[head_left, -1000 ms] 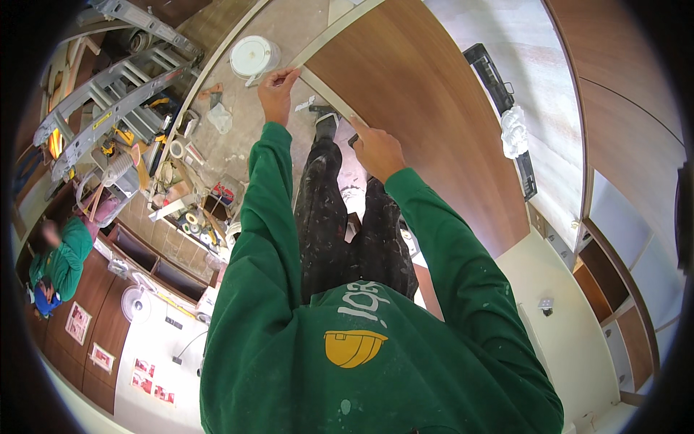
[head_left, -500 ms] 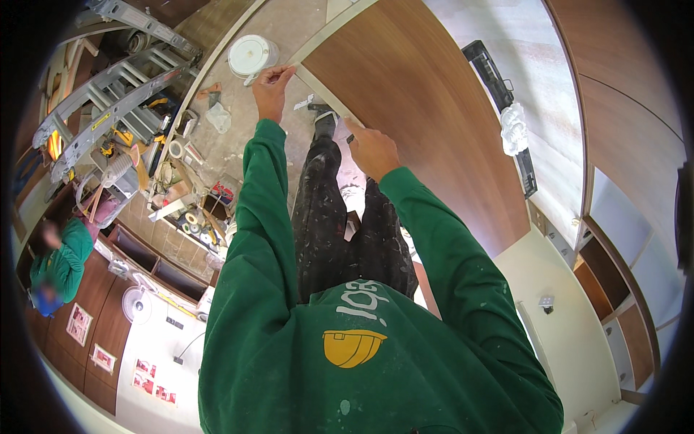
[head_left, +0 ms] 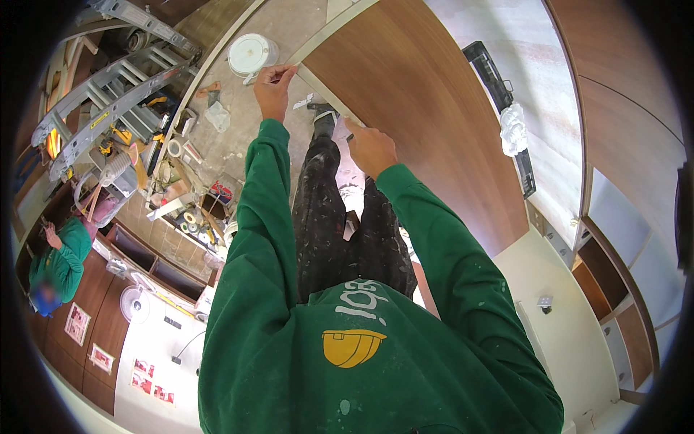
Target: The person applies edge banding to a wooden cabinet door. They position the strip along the edge, press it down, and smooth it with a tool. The person then uses a utility knife to trim the excess banding flush with the door surface.
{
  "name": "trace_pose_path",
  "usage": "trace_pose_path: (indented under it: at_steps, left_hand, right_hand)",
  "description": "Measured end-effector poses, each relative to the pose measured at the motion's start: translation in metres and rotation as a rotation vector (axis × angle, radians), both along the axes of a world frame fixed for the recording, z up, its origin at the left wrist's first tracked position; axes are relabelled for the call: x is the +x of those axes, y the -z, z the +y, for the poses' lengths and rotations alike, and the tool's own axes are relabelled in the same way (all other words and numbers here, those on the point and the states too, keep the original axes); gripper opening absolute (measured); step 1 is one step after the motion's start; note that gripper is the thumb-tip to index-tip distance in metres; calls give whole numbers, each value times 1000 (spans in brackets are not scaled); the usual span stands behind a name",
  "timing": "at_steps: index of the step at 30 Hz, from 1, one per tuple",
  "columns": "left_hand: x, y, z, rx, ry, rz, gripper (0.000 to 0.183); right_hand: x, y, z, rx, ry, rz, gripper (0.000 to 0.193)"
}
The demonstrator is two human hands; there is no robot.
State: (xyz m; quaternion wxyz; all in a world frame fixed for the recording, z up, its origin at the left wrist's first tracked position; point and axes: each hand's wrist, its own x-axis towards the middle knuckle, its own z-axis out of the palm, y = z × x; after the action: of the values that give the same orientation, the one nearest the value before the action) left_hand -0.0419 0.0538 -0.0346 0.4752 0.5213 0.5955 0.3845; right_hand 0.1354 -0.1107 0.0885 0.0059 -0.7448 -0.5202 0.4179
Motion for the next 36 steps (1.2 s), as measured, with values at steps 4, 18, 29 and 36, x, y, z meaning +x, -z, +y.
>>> trace_pose_path:
  at_steps: [4,18,29,36]
  left_hand:
    - [0,1,-1,38,-3,29,16]
    - [1,-1,-2,54,2,59,17]
    - [1,-2,-3,57,-2,57,16]
    - [0,-2,-3,64,15,66,16]
  right_hand:
    - [-1,-2,1,1,1,-3,49]
    - [1,-2,0,13,-8,14,50]
    - [0,-1,-1,7,-3,11,50]
    - [0,-1,0,-7,-6,2,50]
